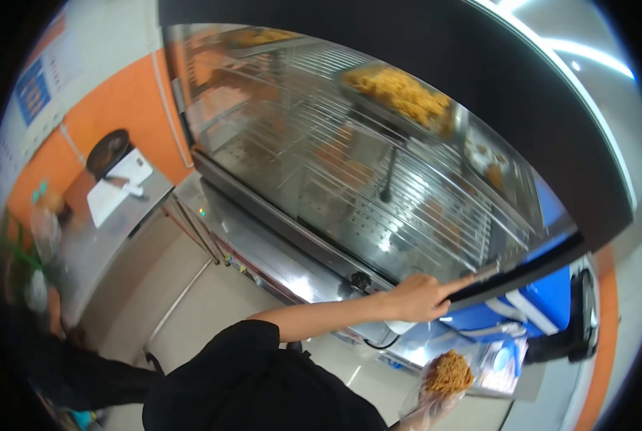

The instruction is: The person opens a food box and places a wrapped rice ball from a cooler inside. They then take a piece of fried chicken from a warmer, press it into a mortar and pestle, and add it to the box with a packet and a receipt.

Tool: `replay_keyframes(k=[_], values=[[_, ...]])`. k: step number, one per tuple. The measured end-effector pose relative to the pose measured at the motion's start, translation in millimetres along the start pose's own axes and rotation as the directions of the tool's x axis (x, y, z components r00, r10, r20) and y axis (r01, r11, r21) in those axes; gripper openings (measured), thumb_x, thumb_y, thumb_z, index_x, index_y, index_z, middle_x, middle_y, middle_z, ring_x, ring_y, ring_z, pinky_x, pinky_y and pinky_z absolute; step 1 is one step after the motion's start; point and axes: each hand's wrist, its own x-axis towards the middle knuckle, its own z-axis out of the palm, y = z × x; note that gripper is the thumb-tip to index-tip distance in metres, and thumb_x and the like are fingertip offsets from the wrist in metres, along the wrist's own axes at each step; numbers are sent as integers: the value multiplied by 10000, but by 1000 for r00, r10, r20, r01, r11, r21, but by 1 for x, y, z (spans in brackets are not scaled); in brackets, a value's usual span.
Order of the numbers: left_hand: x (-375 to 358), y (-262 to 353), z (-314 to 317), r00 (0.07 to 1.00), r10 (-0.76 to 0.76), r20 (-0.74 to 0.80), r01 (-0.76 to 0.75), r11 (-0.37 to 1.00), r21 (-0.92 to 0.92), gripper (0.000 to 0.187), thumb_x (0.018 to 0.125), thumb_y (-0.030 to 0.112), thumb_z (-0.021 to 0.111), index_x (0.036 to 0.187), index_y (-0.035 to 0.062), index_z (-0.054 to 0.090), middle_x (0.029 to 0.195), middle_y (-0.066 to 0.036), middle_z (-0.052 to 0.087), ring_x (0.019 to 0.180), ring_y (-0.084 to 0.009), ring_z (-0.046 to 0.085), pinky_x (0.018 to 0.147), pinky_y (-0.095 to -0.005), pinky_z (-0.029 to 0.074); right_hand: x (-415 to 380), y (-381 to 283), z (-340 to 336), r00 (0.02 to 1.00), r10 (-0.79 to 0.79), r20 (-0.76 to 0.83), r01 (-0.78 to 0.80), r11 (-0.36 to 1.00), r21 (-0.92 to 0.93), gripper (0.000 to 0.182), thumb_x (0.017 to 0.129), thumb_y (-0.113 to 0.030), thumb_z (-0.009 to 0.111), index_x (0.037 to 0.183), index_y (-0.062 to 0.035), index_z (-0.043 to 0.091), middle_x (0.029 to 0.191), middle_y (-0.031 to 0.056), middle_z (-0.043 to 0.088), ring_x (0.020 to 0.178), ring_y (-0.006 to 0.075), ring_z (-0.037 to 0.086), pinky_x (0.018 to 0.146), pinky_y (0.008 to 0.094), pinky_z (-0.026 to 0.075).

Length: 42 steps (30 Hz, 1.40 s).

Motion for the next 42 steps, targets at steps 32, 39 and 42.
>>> replay_keyframes(k=[32,39,42], values=[[-84,-27,-66,989,-122,-89,117,991,-60,612,884,164,650,1437,81,400,567,-54,571,484,-172,534,556,-290,452,-5,75,101,897,365,250,-369,929,-34,835,584,-248,835,1288,23,478,1256,154,540,1203,289,531,1057,415,397],[17,7,21,989,-15,145,42,982,-183,773,884,300,635,1510,88,234,604,-92,627,472,-233,578,523,-347,480,-14,22,2,994,96,-61,-85,983,163,695,773,-308,738,1320,-8,431,1198,182,561,1050,340,596,859,515,536],[18,14,29,996,1,91,26,956,-293,788,877,325,632,1514,96,228,612,-89,636,481,-241,590,532,-354,492,-1,6,-47,993,105,59,-119,912,393,629,833,-289,711,1390,-135,462,1354,118,530,1240,320,505,1029,537,429]])
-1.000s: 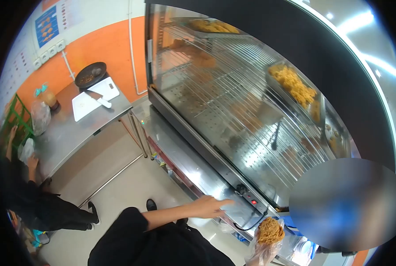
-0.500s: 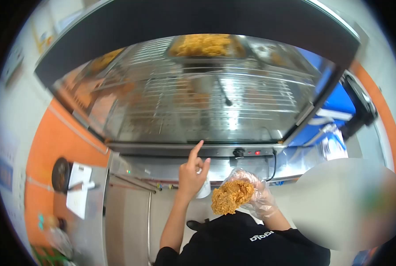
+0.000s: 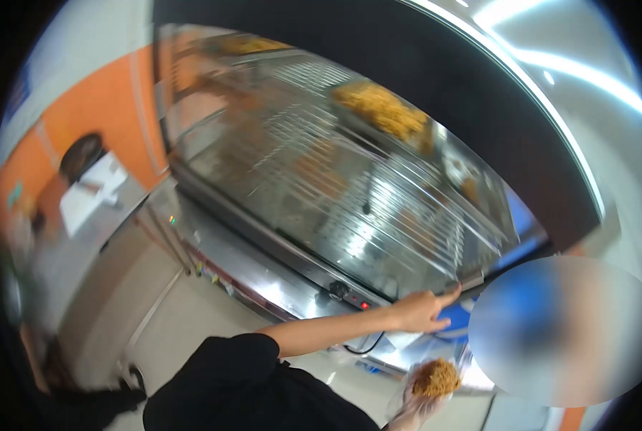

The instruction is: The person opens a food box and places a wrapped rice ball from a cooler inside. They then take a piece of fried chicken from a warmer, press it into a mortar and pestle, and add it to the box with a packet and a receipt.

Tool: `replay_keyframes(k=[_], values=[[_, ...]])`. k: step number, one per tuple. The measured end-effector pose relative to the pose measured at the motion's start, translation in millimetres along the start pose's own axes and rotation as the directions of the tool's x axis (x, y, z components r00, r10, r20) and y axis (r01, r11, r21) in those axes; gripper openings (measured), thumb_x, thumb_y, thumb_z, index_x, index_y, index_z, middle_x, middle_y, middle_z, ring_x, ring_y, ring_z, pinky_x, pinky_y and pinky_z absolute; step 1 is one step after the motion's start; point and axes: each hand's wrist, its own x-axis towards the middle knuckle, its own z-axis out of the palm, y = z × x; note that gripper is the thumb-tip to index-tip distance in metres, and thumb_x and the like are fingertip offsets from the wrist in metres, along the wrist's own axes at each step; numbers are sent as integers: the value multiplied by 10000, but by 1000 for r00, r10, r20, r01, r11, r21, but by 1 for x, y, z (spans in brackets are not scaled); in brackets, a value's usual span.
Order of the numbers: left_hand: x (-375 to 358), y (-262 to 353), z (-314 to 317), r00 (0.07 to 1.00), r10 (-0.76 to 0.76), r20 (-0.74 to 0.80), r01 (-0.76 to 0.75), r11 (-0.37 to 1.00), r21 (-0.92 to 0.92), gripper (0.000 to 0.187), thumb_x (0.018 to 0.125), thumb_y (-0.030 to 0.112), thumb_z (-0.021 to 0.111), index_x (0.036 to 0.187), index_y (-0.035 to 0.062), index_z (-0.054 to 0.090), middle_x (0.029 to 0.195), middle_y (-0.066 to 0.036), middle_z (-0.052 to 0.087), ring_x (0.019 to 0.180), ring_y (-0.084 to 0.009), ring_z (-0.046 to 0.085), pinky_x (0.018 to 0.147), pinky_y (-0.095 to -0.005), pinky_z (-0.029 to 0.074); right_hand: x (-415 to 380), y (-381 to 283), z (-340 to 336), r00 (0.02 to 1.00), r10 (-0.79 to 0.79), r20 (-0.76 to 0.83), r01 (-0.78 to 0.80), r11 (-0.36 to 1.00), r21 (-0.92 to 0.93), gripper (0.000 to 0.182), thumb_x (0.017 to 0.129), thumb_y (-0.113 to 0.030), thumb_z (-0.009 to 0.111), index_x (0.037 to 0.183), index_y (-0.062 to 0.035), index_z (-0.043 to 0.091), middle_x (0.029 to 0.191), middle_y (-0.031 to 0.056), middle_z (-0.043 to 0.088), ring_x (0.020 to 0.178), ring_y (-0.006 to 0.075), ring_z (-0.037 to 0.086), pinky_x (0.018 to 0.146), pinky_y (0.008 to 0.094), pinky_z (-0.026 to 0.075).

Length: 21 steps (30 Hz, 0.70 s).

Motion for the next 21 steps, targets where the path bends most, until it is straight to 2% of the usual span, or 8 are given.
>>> replay_keyframes(k=[1,7,10,13,14,15,17,21], values=[[-1,1,-6,1000,16,-19,-16,1000,22,783,873,326,633,1511,97,240,607,-83,633,484,-236,592,537,-352,495,7,0,6,996,7,94,-4,999,-35,681,807,-254,742,1406,-136,440,1380,121,506,1269,331,481,1054,566,400],[-43,-13,-33,993,3,120,-14,995,94,777,859,276,628,1515,110,246,579,-119,565,474,-252,529,516,-376,440,53,40,41,966,249,68,-246,968,-49,690,804,-239,748,1410,-136,433,1389,124,494,1276,332,473,1060,571,393],[-121,-69,-29,980,152,-129,-111,952,285,727,804,233,670,1453,116,364,649,-150,588,625,-343,601,572,-438,450,76,95,56,884,460,83,-459,888,-28,695,803,-231,751,1412,-136,430,1394,126,487,1280,333,469,1064,574,389],[-254,-95,-62,920,-261,-292,327,922,207,583,803,258,687,1339,128,498,701,-142,632,677,-354,623,602,-451,471,88,173,83,724,673,153,-659,740,-138,705,796,-209,758,1413,-134,426,1397,134,479,1283,337,465,1063,571,393],[-303,-94,-70,847,-377,-374,460,873,161,540,805,272,691,1303,134,535,725,-137,650,677,-355,624,605,-450,477,83,200,102,652,729,212,-683,685,-253,713,790,-189,764,1414,-133,424,1399,142,473,1285,341,462,1061,568,398],[-349,-73,-88,742,-492,-455,603,787,132,514,807,283,695,1280,142,553,733,-133,661,669,-347,629,603,-447,481,74,235,128,645,763,28,-732,629,-261,783,675,-150,843,1350,-63,457,1293,193,521,1145,360,546,912,494,506],[-444,-41,-113,501,-603,-621,806,586,81,477,813,299,699,1249,150,578,719,-122,671,636,-324,634,591,-442,484,64,310,146,460,868,185,-789,496,-363,770,686,-121,822,1347,-30,438,1339,205,482,1175,373,532,933,516,505],[-581,26,-100,-116,-381,-917,895,361,-263,418,799,268,731,1172,117,616,619,-109,633,565,-299,621,536,-401,479,19,440,188,-5,965,262,-862,129,-490,611,838,-130,630,1393,-28,396,1378,172,476,1228,309,526,963,419,500]])
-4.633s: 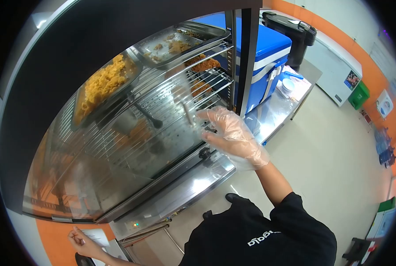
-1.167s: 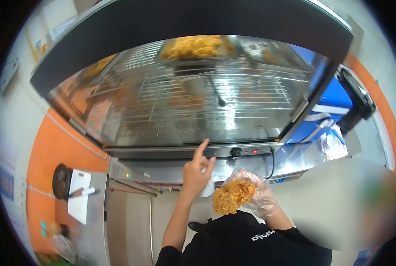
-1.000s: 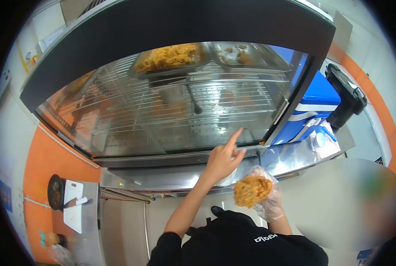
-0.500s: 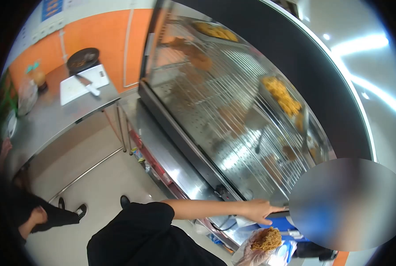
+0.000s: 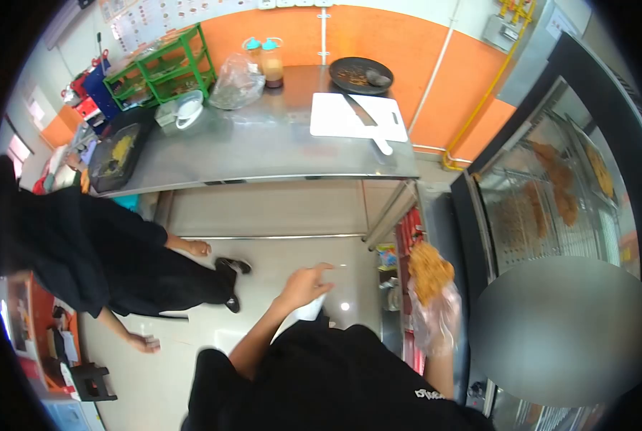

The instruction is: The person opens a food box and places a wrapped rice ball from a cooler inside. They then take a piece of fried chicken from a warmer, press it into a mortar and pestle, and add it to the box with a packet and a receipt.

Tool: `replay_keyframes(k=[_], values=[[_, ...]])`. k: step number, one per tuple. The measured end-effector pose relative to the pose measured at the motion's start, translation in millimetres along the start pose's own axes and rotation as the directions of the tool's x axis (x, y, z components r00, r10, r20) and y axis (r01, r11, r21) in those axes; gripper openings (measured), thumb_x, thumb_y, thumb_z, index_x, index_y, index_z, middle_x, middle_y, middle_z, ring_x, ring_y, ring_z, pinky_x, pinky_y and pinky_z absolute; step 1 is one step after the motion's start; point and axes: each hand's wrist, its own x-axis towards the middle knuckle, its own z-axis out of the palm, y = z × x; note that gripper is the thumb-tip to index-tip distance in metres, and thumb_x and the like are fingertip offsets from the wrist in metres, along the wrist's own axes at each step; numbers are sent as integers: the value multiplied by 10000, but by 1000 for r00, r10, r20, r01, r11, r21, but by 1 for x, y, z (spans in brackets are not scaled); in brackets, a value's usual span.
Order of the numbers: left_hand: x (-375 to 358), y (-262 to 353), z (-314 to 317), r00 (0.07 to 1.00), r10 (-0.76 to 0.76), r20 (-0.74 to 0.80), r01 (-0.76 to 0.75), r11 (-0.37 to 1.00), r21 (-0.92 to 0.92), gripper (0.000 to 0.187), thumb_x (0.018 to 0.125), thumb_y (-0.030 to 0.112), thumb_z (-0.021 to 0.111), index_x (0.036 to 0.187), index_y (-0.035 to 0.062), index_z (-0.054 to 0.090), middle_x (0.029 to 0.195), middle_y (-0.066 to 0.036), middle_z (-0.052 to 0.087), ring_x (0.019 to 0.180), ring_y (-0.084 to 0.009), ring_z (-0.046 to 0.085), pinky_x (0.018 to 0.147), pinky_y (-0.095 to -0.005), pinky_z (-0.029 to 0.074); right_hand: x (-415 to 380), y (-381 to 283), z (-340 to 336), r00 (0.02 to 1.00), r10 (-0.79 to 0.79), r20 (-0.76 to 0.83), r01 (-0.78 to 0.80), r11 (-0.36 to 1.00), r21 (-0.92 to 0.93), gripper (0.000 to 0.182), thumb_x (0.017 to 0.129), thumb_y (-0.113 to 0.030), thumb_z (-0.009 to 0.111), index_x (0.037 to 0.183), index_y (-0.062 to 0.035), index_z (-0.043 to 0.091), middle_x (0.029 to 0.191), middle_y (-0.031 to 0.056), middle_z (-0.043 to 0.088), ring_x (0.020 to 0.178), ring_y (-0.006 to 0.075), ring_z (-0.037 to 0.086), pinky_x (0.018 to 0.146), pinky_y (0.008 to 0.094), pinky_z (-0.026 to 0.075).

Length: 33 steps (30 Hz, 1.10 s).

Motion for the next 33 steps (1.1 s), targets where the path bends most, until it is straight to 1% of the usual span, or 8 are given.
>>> replay_keyframes(k=[4,11,15,20,23,24,26,33], values=[[-42,-40,-46,897,-307,-318,262,949,-177,316,814,176,737,1103,83,648,536,-58,585,456,-152,540,482,-294,423,105,61,8,989,144,-43,-148,982,-114,525,869,-179,598,1365,-99,446,1311,125,546,1155,323,569,921,427,527],[-18,-57,-46,741,-580,-338,368,772,-518,307,798,80,761,1083,35,656,525,2,565,505,-5,456,485,-196,366,244,105,35,854,516,60,-517,856,0,465,904,-108,550,1354,-60,441,1303,131,537,1120,309,583,931,429,500],[49,-77,-60,816,-498,-295,352,832,-429,339,791,53,763,1109,30,649,545,17,563,514,-13,468,490,-183,375,352,73,50,908,420,7,-415,899,-139,458,898,-123,587,1333,-59,458,1262,136,553,1114,286,583,924,407,503],[148,-67,-112,792,-522,-316,381,827,-414,331,802,9,738,1119,22,642,575,16,561,526,-18,485,486,-193,383,522,20,69,1000,-1,25,15,821,-571,539,838,-191,725,1265,-24,441,1123,88,622,1025,194,608,902,385,491],[200,-52,-141,761,-520,-388,354,834,-423,317,815,-8,719,1121,16,639,597,18,563,545,-18,496,495,-189,389,642,15,62,923,-352,152,303,424,-854,474,749,-221,794,1095,7,562,1037,143,660,1021,227,626,866,360,506],[210,-48,-143,742,-534,-405,353,825,-441,309,821,-17,709,1120,12,638,610,18,564,557,-19,503,502,-187,393,672,15,71,926,-345,152,300,429,-852,474,749,-221,794,1095,7,562,1037,143,660,1021,227,626,866,360,506],[220,-52,-140,708,-558,-433,360,812,-459,298,822,-1,716,1111,15,644,610,12,569,543,-22,492,497,-188,388,721,20,87,642,-643,417,409,-173,-896,458,709,-258,796,1058,-23,616,1033,190,653,956,314,646,856,407,506],[225,-49,-144,570,-709,-415,527,703,-477,289,824,-20,697,1106,11,640,629,9,550,550,-32,511,512,-194,418,779,32,93,882,-236,409,260,-480,-838,425,804,-344,680,1150,-106,614,1043,191,644,1003,362,609,864,443,499]])
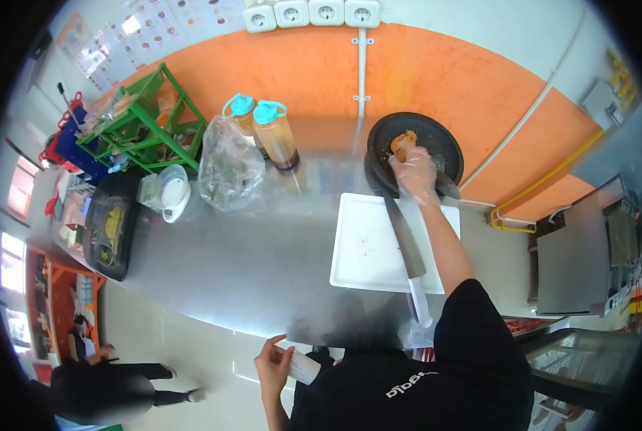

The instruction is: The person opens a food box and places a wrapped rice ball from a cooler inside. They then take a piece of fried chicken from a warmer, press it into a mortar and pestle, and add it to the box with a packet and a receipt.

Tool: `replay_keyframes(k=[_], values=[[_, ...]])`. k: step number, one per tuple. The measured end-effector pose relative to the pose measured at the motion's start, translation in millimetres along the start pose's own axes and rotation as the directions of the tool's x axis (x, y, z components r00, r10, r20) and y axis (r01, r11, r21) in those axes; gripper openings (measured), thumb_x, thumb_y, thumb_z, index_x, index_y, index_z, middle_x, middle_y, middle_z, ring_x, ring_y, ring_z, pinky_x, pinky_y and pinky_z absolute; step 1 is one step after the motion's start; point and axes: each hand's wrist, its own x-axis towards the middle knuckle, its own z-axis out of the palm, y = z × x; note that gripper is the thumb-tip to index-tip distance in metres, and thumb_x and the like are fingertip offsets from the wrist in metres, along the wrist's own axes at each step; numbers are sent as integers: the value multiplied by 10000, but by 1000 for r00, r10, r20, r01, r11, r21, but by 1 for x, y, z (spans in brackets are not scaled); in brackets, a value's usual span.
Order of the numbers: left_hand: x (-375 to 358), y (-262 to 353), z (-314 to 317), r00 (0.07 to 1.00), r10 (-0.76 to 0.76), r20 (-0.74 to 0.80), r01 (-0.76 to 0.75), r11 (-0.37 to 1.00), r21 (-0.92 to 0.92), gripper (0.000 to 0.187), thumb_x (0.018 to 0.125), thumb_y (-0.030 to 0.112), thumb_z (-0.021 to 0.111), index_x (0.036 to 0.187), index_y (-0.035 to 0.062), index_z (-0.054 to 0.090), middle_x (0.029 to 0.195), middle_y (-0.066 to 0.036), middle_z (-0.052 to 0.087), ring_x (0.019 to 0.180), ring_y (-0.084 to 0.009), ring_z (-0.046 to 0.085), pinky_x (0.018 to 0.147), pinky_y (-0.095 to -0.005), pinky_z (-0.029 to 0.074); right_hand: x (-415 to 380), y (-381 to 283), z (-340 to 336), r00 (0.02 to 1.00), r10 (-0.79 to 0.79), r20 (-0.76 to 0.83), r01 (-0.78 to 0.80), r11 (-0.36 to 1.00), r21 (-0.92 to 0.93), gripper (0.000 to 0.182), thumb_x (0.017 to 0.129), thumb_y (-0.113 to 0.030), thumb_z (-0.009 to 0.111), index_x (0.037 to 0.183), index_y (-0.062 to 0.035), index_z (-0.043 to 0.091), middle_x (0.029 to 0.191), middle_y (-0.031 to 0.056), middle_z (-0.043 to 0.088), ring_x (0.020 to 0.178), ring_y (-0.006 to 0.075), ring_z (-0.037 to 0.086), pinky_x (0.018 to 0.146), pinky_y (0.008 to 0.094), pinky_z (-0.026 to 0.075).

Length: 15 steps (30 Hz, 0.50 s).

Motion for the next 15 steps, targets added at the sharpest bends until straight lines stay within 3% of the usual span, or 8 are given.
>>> replay_keyframes(k=[1,2,5,7,11,13,14,15], values=[[0,-3,-2,999,-17,-33,17,1000,-2,286,824,-19,697,1104,9,640,630,9,549,546,-32,512,507,-193,417,-2,9,-10,992,-93,-90,90,995,-40,419,818,-325,671,1171,-111,602,1050,186,644,1002,362,610,865,448,498],[0,-8,-5,997,-31,-66,30,1000,-6,284,824,-19,696,1101,8,640,631,10,547,541,-33,513,502,-192,416,-9,5,-32,988,-88,-127,74,991,-111,437,825,-307,669,1203,-107,579,1048,197,642,1015,355,605,875,453,496],[8,-15,-7,996,-39,-83,39,999,1,276,822,-14,699,1091,6,642,617,3,563,524,-28,499,484,-190,390,-10,26,-53,1000,-26,-14,21,955,-297,462,829,-294,672,1221,-82,551,1013,206,653,995,354,619,857,436,507],[16,-11,-6,997,-31,-73,33,999,31,276,822,-14,698,1091,6,642,600,1,565,506,-25,473,472,-191,359,-10,32,-60,940,213,267,-122,940,-320,403,850,-220,634,1194,-30,544,1028,231,655,999,386,624,877,448,500],[28,7,1,998,-10,-61,12,999,38,274,824,-14,695,1091,8,642,596,1,559,513,-30,490,481,-195,372,5,50,-54,923,230,309,-103,920,-377,357,863,-210,601,1145,5,557,1032,254,652,973,417,633,826,462,509],[27,12,3,998,-27,-57,29,999,28,275,824,-17,693,1093,8,642,597,0,560,515,-31,493,483,-196,375,31,57,-65,848,174,501,-178,983,-40,456,879,-330,651,1114,44,536,858,161,645,762,266,651,674,367,518],[27,14,4,998,-40,-57,41,999,19,276,824,-19,691,1094,7,641,598,-1,560,517,-32,496,486,-197,379,35,52,-78,814,238,530,-453,831,323,384,896,-303,622,1084,26,560,856,134,652,756,271,648,685,378,513],[26,11,5,997,-48,-57,49,999,20,276,824,-19,691,1094,7,641,598,-1,560,517,-32,496,486,-197,379,40,35,-101,764,278,582,-635,483,603,317,912,-276,592,1053,7,585,855,106,659,750,276,644,696,390,508]])
